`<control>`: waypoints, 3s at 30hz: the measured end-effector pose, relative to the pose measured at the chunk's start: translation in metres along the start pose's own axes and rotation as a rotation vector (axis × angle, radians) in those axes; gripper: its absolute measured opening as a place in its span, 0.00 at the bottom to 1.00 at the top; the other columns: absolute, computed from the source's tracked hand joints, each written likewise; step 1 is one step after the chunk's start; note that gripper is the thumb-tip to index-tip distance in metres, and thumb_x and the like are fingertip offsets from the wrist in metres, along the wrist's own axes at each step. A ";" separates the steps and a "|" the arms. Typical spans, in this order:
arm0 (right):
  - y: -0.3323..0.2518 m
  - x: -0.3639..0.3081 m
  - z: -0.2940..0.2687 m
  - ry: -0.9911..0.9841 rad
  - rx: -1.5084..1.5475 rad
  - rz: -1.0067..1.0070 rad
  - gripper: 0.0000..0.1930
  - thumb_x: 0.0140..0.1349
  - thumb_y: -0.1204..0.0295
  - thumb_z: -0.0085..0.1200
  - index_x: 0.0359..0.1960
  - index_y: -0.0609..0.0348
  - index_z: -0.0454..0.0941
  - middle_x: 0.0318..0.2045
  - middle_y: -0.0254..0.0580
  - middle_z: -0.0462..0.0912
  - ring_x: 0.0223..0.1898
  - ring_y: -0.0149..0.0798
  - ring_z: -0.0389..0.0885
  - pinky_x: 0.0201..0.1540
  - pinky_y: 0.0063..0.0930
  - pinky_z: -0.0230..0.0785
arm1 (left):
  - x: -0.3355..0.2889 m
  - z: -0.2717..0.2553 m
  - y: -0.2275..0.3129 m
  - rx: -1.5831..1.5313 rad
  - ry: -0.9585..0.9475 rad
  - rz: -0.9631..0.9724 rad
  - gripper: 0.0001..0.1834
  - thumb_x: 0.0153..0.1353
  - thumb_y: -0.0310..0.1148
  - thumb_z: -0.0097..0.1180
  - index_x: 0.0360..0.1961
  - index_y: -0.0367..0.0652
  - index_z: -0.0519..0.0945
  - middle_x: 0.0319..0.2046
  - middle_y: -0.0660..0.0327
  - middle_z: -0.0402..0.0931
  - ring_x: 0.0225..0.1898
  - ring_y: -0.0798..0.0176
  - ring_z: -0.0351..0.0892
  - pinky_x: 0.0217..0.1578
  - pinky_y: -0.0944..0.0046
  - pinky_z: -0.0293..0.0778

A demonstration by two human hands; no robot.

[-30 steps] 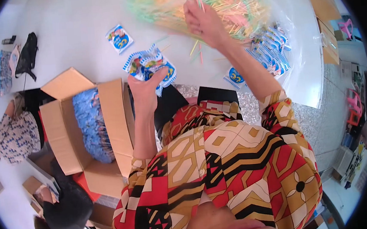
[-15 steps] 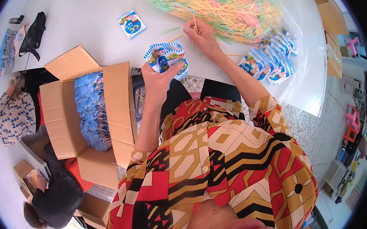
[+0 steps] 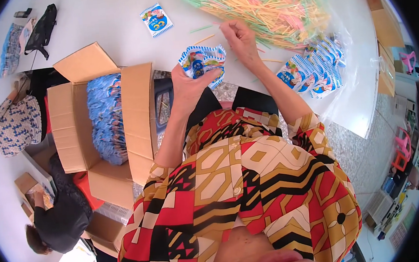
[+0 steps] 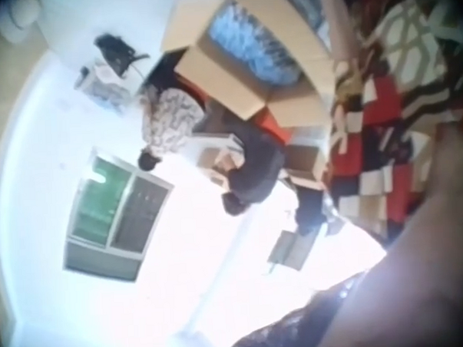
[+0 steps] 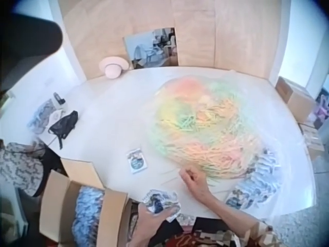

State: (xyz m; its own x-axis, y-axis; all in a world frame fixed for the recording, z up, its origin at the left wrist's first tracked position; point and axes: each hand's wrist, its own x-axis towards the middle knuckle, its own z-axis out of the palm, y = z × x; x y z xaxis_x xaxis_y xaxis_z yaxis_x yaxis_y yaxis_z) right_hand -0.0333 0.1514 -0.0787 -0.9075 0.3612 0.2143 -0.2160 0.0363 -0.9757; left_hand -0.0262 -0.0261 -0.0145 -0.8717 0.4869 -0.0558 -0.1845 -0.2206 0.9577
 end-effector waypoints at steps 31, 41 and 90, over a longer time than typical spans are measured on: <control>-0.144 0.005 0.002 -0.224 0.928 0.458 0.12 0.69 0.61 0.35 0.36 0.53 0.69 0.11 0.24 0.54 0.11 0.22 0.50 0.16 0.18 0.47 | -0.002 0.007 -0.004 0.164 -0.040 0.031 0.16 0.46 0.22 0.64 0.38 0.37 0.76 0.31 0.66 0.78 0.31 0.77 0.72 0.33 0.74 0.70; -0.149 0.005 0.002 -0.197 0.752 0.512 0.13 0.69 0.60 0.37 0.30 0.52 0.67 0.11 0.24 0.53 0.12 0.23 0.49 0.17 0.18 0.46 | -0.006 0.010 0.001 0.264 -0.039 0.084 0.13 0.46 0.23 0.64 0.35 0.37 0.76 0.26 0.68 0.77 0.27 0.80 0.68 0.28 0.76 0.67; -0.122 -0.007 -0.034 -0.301 -0.022 -0.037 0.06 0.63 0.77 0.46 0.41 0.61 0.69 0.33 0.37 0.78 0.37 0.25 0.76 0.39 0.20 0.68 | -0.006 0.003 0.013 -0.194 0.058 0.049 0.14 0.48 0.21 0.63 0.37 0.36 0.77 0.32 0.63 0.78 0.31 0.72 0.76 0.34 0.70 0.75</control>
State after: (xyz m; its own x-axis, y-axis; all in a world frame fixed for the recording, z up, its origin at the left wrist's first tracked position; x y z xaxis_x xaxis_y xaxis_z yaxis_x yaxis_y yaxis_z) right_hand 0.0119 0.1759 0.0369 -0.9658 0.0667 0.2506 -0.2463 0.0660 -0.9669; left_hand -0.0225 -0.0294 -0.0013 -0.9053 0.4236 -0.0321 -0.2205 -0.4040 0.8878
